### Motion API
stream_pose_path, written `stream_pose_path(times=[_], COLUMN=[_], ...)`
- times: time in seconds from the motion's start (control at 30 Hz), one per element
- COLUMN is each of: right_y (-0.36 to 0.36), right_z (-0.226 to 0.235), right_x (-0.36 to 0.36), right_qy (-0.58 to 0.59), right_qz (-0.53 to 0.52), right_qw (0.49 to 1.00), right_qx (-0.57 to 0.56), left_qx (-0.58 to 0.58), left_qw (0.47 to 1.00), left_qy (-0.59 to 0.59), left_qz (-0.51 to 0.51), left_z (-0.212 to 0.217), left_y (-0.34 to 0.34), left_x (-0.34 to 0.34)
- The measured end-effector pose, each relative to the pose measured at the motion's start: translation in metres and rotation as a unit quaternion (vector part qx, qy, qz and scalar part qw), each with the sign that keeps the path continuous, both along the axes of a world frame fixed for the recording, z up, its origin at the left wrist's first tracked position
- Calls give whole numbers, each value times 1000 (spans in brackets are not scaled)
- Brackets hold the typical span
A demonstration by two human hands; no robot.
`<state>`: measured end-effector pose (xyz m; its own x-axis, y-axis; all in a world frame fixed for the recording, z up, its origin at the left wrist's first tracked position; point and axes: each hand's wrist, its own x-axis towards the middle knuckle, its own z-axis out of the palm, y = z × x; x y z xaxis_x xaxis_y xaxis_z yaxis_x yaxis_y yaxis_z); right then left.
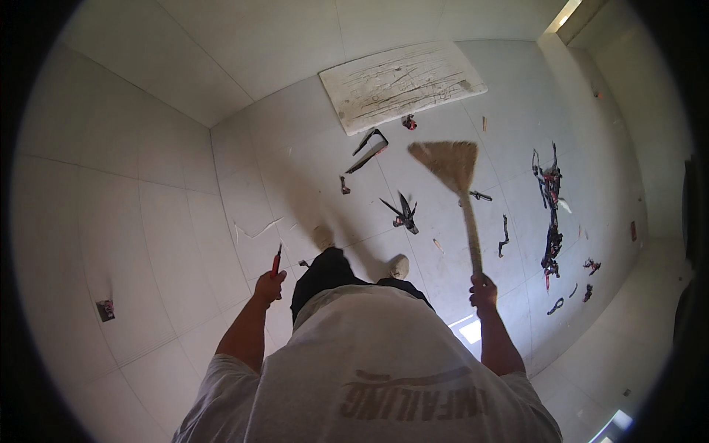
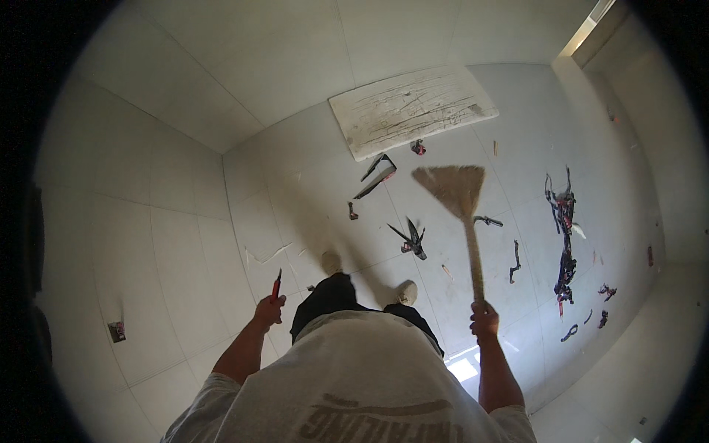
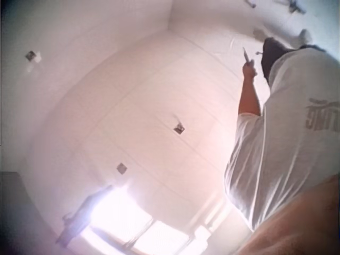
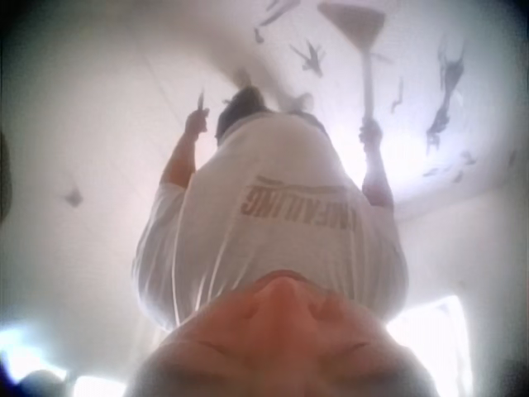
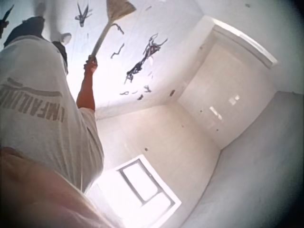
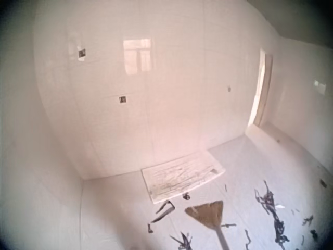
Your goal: The person sweeps debris on a tiled floor using a traditional straw broom, gathering scattered pieces into a pile. The person moves across the room and down a staircase, continuing to sweep debris into a consolidated pile.
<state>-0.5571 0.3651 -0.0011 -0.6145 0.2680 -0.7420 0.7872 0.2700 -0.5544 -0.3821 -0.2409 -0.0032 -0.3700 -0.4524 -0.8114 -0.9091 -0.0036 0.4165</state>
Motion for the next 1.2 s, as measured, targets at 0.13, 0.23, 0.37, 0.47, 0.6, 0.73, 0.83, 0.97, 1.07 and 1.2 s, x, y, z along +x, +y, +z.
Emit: stream_pose_path(times=[0.13, 0.23, 0.37, 0.47, 0.6, 0.73, 0.83, 0.97, 1.07, 1.2], right_y=[-73, -138, -195, -237, -249, -263, -275, -268, -243, -219], right_z=[-18, -16, -13, 11, 15, 10, 16, 21, 22, 21], right_x=[10, -1, -26, -53, -66, -72, -80, -95, -117, -136], right_qy=[-39, -50, -48, -33, 7, 26, 7, -26, -35, -46], right_qz=[-40, -37, -39, -59, -84, -98, -129, -103, -39, 17], right_qw=[998, 998, 998, 997, 996, 994, 990, 994, 999, 999], right_qx=[-5, -1, -18, -26, -42, -35, -55, -37, -3, -5], left_qx=[-16, -43, -48, -57, 33, 35, 44, 26, -3, 7], left_qw=[998, 993, 983, 961, 943, 962, 981, 984, 965, 958], left_qy=[59, 106, 114, 21, -72, -23, 4, 38, 79, 22], left_qz=[7, 27, 135, 269, 325, 269, 187, 173, 249, 287], left_z=[11, 26, 2, -62, -118, -98, -61, -34, -27, -27], left_y=[-68, -122, -213, -261, -280, -246, -222, -218, -210, -181], left_x=[-20, -15, 34, 107, 158, 125, 88, 53, 32, 36])
